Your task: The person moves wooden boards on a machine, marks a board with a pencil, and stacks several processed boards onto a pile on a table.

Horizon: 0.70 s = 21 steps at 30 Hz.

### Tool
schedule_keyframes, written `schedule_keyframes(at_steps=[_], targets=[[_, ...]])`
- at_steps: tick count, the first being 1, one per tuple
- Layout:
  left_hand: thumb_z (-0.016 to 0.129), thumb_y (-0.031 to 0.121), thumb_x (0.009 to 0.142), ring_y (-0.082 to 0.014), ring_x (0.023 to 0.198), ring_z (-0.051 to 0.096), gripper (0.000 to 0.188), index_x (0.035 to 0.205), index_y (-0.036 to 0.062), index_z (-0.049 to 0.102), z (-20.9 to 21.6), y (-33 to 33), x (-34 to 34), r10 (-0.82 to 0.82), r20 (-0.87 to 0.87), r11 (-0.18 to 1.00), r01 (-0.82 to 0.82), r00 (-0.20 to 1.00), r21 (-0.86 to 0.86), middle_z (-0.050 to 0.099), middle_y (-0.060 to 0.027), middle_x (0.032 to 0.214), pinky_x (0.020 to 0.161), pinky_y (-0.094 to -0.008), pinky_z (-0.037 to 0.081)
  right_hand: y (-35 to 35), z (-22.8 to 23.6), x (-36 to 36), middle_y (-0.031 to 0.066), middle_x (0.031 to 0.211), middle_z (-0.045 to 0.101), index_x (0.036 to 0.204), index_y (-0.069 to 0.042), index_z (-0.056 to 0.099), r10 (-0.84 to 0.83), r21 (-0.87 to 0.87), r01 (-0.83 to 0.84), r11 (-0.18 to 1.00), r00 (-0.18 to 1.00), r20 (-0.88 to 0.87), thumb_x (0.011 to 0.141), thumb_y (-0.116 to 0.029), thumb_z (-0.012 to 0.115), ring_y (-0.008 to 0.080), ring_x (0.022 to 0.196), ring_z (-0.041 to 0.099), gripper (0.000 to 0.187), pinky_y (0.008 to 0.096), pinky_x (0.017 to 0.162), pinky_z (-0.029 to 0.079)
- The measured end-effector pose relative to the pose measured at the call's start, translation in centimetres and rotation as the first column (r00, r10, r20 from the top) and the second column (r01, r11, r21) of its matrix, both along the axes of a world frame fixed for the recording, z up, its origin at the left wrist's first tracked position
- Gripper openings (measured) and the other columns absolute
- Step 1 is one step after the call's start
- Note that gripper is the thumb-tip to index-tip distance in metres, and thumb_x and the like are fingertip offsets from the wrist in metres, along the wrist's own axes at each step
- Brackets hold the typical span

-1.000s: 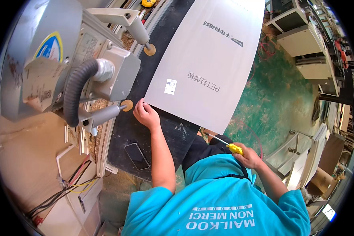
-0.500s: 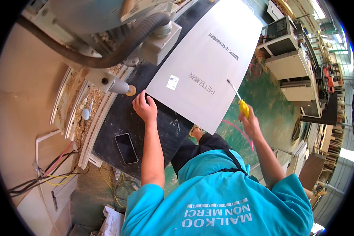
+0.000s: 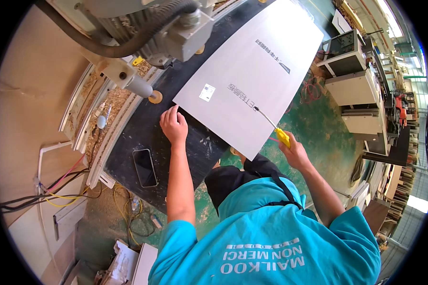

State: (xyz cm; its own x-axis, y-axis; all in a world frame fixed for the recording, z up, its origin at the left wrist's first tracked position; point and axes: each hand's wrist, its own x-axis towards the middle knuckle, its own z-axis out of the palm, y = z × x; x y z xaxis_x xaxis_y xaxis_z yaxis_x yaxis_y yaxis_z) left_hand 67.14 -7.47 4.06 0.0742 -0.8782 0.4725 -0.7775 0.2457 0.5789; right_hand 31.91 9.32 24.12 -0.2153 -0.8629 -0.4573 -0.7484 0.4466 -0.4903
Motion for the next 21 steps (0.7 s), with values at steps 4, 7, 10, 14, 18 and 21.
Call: schedule_keyframes(at_steps=[4,7,10,14,18,21], targets=[[0.06,0.006,0.083,-0.0301,0.105,0.061,0.024,0.105,0.0049,0.069,0.1,0.9,-0.8,0.015,0.046,0.999,-0.017,0.999,0.036,0.069,-0.0095,0.111,0.094,-0.0426,0.046,-0.1,0.2,-2.3,0.0242,0.094,0.066,0.134,-0.011,0.045,0.026,-0.01,-0.026,1.0,0.999,0.02,0.095,-0.032,0.059,0.043,0.088,0.064,0.046,0.0477,0.074,0.049],[0.061,0.007,0.082,-0.0304,0.109,0.061,0.024,0.105,0.0045,0.069,0.0,2.0,-1.5,0.025,0.122,0.999,-0.027,0.992,0.018,0.068,-0.0099,0.115,0.095,-0.0431,0.046,0.5,0.2,-5.1,0.0242,0.096,0.067,0.134,-0.011,0.045,0.077,0.024,-0.078,0.997,0.997,0.029,0.094,-0.032,0.059,0.0439,0.09,0.064,0.047,0.0488,0.075,0.05],[0.062,0.007,0.082,-0.0329,0.112,0.061,0.02,0.1,0.0037,0.069,0.2,3.3,-2.9,0.08,0.175,0.997,-0.081,0.981,-0.001,0.067,-0.0113,0.119,0.094,-0.0445,0.048,2.2,-0.2,-8.9,0.0242,0.099,0.067,0.133,-0.012,0.046,0.166,0.084,-0.171,0.982,0.984,0.065,0.094,-0.033,0.06,0.0436,0.091,0.064,0.046,0.0496,0.075,0.05],[0.063,0.014,0.086,-0.0363,0.115,0.059,0.024,0.106,0.0017,0.068,0.2,5.8,-6.1,0.194,0.157,0.98,-0.2,0.968,0.022,0.065,-0.0142,0.122,0.1,-0.046,0.046,3.3,0.5,-15.0,0.0231,0.1,0.068,0.131,-0.013,0.049,0.177,0.219,-0.203,0.954,0.975,0.131,0.093,-0.036,0.061,0.0431,0.092,0.065,0.045,0.05,0.076,0.051],[0.054,0.005,0.083,-0.041,0.12,0.054,0.039,0.122,-0.0022,0.059,0.4,9.0,-12.4,0.282,0.058,0.946,-0.288,0.958,0.152,0.06,-0.0235,0.126,0.105,-0.0475,0.041,5.7,0.1,-23.5,0.0233,0.103,0.067,0.133,-0.014,0.048,0.4,0.274,-0.45,0.85,0.89,0.221,0.091,-0.041,0.063,0.0429,0.096,0.064,0.052,0.0501,0.081,0.051],[0.051,0.004,0.086,-0.0431,0.121,0.052,0.041,0.126,-0.0021,0.056,-0.5,13.7,-18.4,0.395,-0.003,0.903,-0.387,0.919,0.185,0.056,-0.0265,0.129,0.106,-0.0492,0.038,4.5,-0.2,-30.5,0.0246,0.104,0.067,0.135,-0.014,0.048,0.411,0.258,-0.472,0.843,0.874,0.257,0.092,-0.041,0.06,0.0436,0.097,0.064,0.052,0.051,0.082,0.05]])
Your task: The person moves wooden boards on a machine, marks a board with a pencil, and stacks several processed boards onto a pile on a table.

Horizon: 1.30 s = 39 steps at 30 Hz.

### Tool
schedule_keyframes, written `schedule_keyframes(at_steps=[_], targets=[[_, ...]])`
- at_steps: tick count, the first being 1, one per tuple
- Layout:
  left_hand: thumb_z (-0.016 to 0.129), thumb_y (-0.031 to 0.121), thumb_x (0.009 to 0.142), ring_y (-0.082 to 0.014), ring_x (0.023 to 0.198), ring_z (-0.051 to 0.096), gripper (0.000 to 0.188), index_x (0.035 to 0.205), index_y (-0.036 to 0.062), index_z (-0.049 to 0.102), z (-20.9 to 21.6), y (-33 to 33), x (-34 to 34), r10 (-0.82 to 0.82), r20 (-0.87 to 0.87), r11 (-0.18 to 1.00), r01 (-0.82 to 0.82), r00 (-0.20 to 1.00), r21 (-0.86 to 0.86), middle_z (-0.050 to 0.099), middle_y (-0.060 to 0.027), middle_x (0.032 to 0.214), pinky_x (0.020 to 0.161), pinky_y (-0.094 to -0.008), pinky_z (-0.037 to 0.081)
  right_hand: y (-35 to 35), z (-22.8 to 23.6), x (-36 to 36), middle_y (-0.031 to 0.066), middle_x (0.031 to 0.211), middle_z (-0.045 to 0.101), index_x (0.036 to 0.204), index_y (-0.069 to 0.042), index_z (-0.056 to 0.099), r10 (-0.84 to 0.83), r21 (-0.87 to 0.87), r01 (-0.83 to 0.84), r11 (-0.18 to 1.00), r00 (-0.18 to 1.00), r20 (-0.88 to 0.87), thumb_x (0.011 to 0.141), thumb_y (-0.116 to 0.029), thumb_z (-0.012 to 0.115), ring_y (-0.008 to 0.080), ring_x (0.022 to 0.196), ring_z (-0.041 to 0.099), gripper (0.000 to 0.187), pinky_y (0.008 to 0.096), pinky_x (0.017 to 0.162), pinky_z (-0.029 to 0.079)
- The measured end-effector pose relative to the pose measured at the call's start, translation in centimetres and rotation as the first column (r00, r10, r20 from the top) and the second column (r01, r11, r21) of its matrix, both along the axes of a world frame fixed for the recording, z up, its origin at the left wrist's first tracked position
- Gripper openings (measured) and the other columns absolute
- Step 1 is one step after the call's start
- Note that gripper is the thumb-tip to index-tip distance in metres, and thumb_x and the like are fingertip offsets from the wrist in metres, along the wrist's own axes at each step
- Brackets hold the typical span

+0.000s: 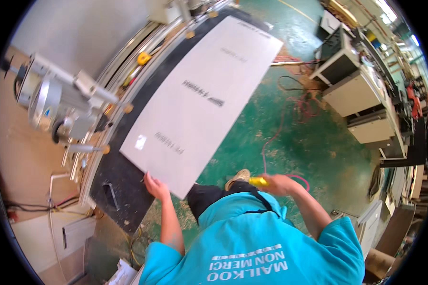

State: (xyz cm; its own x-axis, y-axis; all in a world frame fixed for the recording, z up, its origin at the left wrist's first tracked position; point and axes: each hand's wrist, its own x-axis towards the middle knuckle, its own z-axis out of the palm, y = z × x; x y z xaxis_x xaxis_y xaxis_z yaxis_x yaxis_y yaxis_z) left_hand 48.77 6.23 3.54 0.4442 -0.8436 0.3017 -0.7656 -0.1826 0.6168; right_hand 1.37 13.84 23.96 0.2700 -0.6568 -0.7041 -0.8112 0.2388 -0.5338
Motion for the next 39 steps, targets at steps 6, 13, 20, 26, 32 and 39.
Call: schedule_keyframes(at_steps=[6,13,20,26,32,39], targets=[[0.056,0.023,0.094,-0.0451,0.135,0.036,0.056,0.143,0.0014,0.04,0.5,7.4,-11.3,0.128,-0.027,0.977,-0.121,0.991,0.177,0.037,-0.0262,0.147,0.109,-0.0532,0.034,-5.3,-1.0,-13.9,0.0206,0.084,0.069,0.126,-0.017,0.05,-0.757,-0.738,0.438,0.513,0.637,-0.148,0.091,-0.034,0.062,0.0442,0.074,0.066,0.041,0.0538,0.062,0.051],[0.058,0.028,0.09,-0.0392,0.135,0.038,0.054,0.14,0.0088,0.047,-1.1,0.1,-9.8,0.266,0.398,0.879,-0.391,0.878,0.274,0.035,-0.021,0.151,0.108,-0.0549,0.032,-12.9,1.2,-17.7,0.0199,0.098,0.069,0.129,-0.012,0.052,-0.304,-0.123,0.321,0.939,0.943,0.137,0.09,-0.037,0.064,0.0353,0.092,0.068,0.048,0.0437,0.078,0.053],[0.053,0.024,0.091,-0.0356,0.137,0.038,0.049,0.137,0.008,0.051,-1.4,-21.2,-14.9,0.092,0.428,0.956,-0.201,0.899,0.215,0.041,-0.0181,0.148,0.112,-0.0525,0.028,-23.5,3.0,-24.9,0.0193,0.088,0.07,0.128,-0.015,0.048,-0.631,-0.54,0.428,0.725,0.728,-0.269,0.094,-0.038,0.057,0.0423,0.081,0.067,0.042,0.0529,0.067,0.051],[0.054,0.024,0.09,-0.0344,0.139,0.036,0.048,0.135,0.0067,0.053,0.2,-37.9,-25.3,-0.088,0.373,0.975,0.002,0.923,0.224,0.042,-0.0176,0.148,0.113,-0.0516,0.028,-29.3,2.2,-25.8,0.0188,0.09,0.07,0.13,-0.014,0.048,-0.62,-0.575,0.397,0.716,0.741,-0.26,0.092,-0.039,0.061,0.042,0.084,0.067,0.048,0.0496,0.069,0.052],[0.057,0.023,0.09,-0.0362,0.139,0.037,0.047,0.134,0.0071,0.054,0.7,-43.4,-35.2,-0.298,0.408,0.953,0.244,0.863,0.18,0.043,-0.0168,0.147,0.114,-0.0517,0.028,-34.2,3.2,-27.0,0.0214,0.087,0.069,0.136,-0.014,0.045,-0.262,-0.241,0.229,0.943,0.958,-0.115,0.092,-0.035,0.061,0.0412,0.082,0.068,0.051,0.0509,0.069,0.053],[0.065,0.023,0.083,-0.037,0.137,0.038,0.047,0.127,0.0086,0.058,2.1,-42.4,-51.2,-0.635,0.25,0.772,0.606,0.731,0.192,0.045,-0.0165,0.145,0.114,-0.0527,0.029,-39.0,1.0,-41.1,0.0193,0.091,0.07,0.136,-0.018,0.045,-0.649,-0.586,0.399,0.705,0.696,-0.307,0.094,-0.037,0.057,0.0394,0.084,0.067,0.048,0.051,0.07,0.052]])
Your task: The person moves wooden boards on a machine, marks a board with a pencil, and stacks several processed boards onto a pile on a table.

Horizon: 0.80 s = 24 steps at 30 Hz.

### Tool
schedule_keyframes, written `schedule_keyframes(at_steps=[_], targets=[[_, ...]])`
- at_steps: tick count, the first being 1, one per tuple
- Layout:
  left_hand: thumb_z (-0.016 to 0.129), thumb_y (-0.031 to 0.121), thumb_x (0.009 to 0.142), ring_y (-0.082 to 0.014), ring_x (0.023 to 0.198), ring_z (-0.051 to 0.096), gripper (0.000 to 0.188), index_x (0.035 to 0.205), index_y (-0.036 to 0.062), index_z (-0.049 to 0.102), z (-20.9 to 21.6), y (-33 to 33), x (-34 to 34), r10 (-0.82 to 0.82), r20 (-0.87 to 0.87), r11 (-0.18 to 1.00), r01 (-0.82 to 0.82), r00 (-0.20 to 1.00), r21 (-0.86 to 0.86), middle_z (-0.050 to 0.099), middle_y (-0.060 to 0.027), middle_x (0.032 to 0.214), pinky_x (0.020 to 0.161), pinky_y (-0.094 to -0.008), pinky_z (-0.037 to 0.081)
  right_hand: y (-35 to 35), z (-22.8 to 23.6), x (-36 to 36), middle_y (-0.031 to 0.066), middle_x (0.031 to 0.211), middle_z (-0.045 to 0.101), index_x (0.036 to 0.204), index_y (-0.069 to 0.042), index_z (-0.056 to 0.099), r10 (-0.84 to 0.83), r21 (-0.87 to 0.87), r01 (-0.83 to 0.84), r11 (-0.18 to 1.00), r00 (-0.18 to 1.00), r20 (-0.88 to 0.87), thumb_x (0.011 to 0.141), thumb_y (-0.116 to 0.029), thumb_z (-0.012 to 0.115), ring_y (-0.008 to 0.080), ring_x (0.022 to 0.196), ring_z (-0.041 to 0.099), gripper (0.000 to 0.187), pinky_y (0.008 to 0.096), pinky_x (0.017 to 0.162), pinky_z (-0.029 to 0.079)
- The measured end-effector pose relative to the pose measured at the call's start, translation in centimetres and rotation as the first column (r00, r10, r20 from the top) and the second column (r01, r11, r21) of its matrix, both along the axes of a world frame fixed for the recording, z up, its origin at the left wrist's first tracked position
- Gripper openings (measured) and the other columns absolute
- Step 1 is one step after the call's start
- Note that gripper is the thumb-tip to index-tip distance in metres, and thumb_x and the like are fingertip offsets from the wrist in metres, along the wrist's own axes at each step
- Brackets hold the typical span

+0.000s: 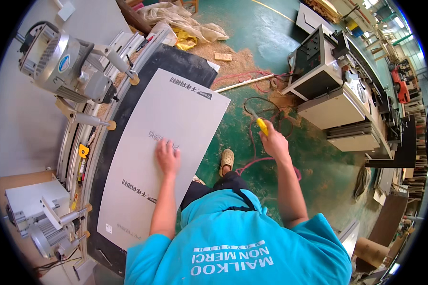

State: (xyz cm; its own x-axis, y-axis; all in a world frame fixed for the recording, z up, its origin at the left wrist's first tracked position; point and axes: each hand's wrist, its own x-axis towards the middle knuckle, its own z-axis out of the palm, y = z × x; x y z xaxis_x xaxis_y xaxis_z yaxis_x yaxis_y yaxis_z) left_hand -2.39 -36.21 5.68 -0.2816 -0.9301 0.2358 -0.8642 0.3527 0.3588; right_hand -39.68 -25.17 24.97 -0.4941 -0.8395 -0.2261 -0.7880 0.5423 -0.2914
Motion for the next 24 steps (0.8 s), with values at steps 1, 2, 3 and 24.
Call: schedule_keyframes(at_steps=[1,2,3,24], targets=[[0.067,0.023,0.082,-0.0369,0.137,0.038,0.048,0.127,0.0087,0.058,0.3,1.2,-2.0,-0.039,-0.014,0.998,0.04,0.999,0.052,0.045,-0.0163,0.144,0.114,-0.0527,0.029,-0.3,0.4,-1.0,0.0198,0.094,0.07,0.137,-0.019,0.044,0.088,0.037,-0.091,0.995,0.994,0.072,0.094,-0.038,0.057,0.0401,0.087,0.067,0.048,0.0514,0.073,0.052],[0.068,0.024,0.081,-0.0369,0.138,0.037,0.049,0.127,0.0091,0.058,0.7,2.5,-4.1,-0.052,-0.025,0.998,0.053,0.998,0.046,0.045,-0.0161,0.144,0.114,-0.0526,0.028,-0.4,0.4,-1.6,0.0199,0.095,0.07,0.137,-0.021,0.044,0.155,0.098,-0.169,0.981,0.978,0.136,0.094,-0.039,0.057,0.0403,0.088,0.067,0.049,0.0512,0.073,0.052],[0.069,0.025,0.08,-0.0369,0.138,0.036,0.05,0.126,0.0096,0.058,1.1,4.1,-6.0,-0.064,-0.038,0.997,0.066,0.997,0.042,0.046,-0.0158,0.144,0.114,-0.0526,0.028,-0.1,0.2,-2.1,0.0201,0.096,0.07,0.137,-0.022,0.044,0.218,0.156,-0.251,0.955,0.955,0.201,0.093,-0.039,0.057,0.0405,0.089,0.067,0.049,0.0511,0.074,0.052],[0.059,0.007,0.074,-0.0398,0.075,0.067,0.024,0.095,0.013,0.069,36.6,8.1,5.2,0.495,0.367,0.866,-0.478,0.787,-0.143,0.07,-0.0166,0.083,0.066,-0.0525,0.051,-12.7,15.8,-24.4,0.0071,0.093,0.064,0.114,0.001,0.06,0.623,-0.546,-0.3,0.782,0.357,0.696,0.091,-0.021,0.061,0.0201,0.084,0.061,0.031,0.0337,0.077,0.049]])
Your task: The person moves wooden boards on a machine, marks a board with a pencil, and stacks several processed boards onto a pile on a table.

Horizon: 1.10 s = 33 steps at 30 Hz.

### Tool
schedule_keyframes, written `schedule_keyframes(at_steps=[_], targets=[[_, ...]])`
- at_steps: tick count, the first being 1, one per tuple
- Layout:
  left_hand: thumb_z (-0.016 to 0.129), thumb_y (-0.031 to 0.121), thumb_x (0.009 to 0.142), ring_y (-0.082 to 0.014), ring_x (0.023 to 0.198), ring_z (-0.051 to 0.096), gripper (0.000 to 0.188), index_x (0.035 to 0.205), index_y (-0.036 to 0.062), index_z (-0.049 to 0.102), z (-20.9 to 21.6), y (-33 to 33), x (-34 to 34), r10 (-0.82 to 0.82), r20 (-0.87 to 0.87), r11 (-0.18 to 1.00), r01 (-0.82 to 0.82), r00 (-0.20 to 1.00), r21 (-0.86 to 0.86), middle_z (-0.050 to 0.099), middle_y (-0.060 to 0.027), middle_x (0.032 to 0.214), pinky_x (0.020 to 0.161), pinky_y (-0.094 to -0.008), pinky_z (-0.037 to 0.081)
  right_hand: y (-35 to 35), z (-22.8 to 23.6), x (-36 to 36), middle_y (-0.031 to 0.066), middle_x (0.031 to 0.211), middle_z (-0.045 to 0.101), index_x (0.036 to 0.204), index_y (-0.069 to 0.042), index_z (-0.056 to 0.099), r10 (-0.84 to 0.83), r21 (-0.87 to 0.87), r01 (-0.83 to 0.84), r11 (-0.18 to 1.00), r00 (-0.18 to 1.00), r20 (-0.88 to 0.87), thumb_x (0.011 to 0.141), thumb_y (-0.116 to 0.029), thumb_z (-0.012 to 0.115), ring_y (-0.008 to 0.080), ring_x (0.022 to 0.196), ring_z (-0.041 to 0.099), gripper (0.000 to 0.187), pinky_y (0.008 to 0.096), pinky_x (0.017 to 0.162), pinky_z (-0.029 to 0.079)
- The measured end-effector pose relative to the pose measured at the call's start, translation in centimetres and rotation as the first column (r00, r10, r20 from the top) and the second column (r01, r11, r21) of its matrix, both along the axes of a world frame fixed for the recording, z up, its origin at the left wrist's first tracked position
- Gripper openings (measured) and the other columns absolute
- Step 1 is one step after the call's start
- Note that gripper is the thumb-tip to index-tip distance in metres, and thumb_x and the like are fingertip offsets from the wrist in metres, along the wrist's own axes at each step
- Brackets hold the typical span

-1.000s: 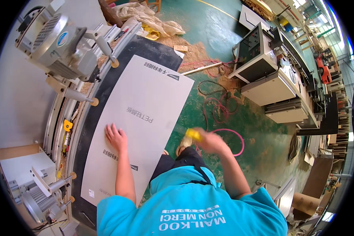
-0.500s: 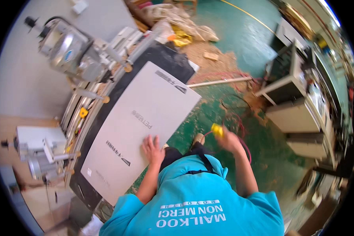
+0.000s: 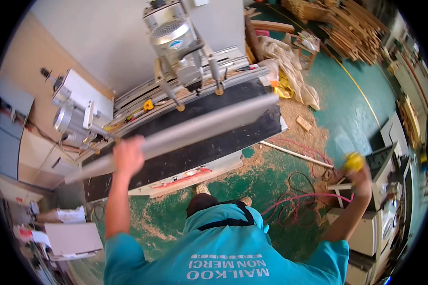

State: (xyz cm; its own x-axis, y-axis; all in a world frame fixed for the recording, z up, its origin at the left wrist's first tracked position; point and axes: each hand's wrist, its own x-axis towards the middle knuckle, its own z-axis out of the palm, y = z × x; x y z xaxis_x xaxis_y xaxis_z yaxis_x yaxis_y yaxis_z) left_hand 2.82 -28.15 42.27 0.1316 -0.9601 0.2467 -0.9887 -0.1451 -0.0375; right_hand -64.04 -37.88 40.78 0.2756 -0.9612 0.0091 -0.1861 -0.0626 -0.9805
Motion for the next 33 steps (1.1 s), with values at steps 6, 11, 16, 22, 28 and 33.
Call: schedule_keyframes(at_steps=[6,11,16,22,28,33], targets=[[0.063,0.032,0.083,-0.0325,0.087,0.065,0.026,0.086,0.0063,0.063,-2.4,-10.1,4.8,-0.118,0.034,0.954,0.123,0.992,-0.274,0.068,-0.0115,0.088,0.076,-0.0442,0.047,-1.8,-3.3,13.0,0.0028,0.087,0.063,0.117,-0.003,0.06,0.108,0.285,-0.116,0.951,0.993,0.043,0.093,-0.013,0.061,0.0153,0.076,0.058,0.026,0.0289,0.076,0.046],[0.062,0.061,0.084,-0.0335,0.083,0.065,0.055,0.082,0.0063,0.061,-2.3,-13.0,5.7,0.001,0.032,0.983,0.005,0.999,-0.183,0.068,-0.0121,0.086,0.073,-0.0457,0.048,0.2,-11.4,19.7,0.0031,0.087,0.064,0.122,-0.003,0.057,0.156,0.501,-0.113,0.858,0.987,-0.045,0.095,-0.013,0.058,0.0137,0.077,0.058,0.029,0.029,0.077,0.046],[0.06,0.065,0.084,-0.0343,0.078,0.065,0.06,0.074,0.0059,0.059,-3.1,-13.3,8.6,-0.062,-0.071,0.988,0.051,0.996,-0.143,0.068,-0.0127,0.082,0.068,-0.0472,0.049,4.4,-13.6,18.3,0.0032,0.08,0.066,0.117,-0.003,0.058,0.092,0.527,-0.073,0.847,0.996,-0.009,0.096,-0.017,0.054,0.0123,0.067,0.056,0.025,0.0259,0.063,0.043],[0.063,0.064,0.082,-0.0356,0.065,0.062,0.062,0.063,0.0058,0.053,-3.7,-12.9,9.5,0.029,0.043,0.966,-0.017,0.999,-0.257,0.065,-0.0123,0.068,0.059,-0.0463,0.048,4.8,-20.3,14.3,0.0028,0.069,0.063,0.101,-0.009,0.058,-0.573,0.368,0.52,0.77,0.819,0.042,0.096,-0.024,0.056,0.0063,0.055,0.049,0.016,0.0217,0.048,0.036],[0.065,0.067,0.079,-0.0327,0.055,0.059,0.066,0.055,0.0068,0.049,-2.8,-9.5,7.1,-0.022,0.094,0.943,0.052,0.995,-0.329,0.059,-0.0101,0.059,0.054,-0.0434,0.047,3.6,-35.3,23.8,0.0066,0.095,0.059,0.117,-0.016,0.054,-0.841,0.658,0.583,0.476,0.52,0.147,0.094,-0.044,0.065,0.0195,0.083,0.057,0.039,0.0361,0.07,0.048],[0.065,0.066,0.08,-0.0314,0.052,0.059,0.065,0.054,0.008,0.05,-1.1,-6.7,6.3,-0.093,0.076,0.955,0.111,0.993,-0.276,0.058,-0.009,0.056,0.051,-0.0423,0.047,2.4,-36.2,35.9,0.0085,0.102,0.061,0.131,-0.014,0.047,-0.781,0.845,-0.115,0.522,0.334,0.527,0.096,-0.058,0.052,0.0249,0.102,0.057,0.057,0.0441,0.091,0.046]])
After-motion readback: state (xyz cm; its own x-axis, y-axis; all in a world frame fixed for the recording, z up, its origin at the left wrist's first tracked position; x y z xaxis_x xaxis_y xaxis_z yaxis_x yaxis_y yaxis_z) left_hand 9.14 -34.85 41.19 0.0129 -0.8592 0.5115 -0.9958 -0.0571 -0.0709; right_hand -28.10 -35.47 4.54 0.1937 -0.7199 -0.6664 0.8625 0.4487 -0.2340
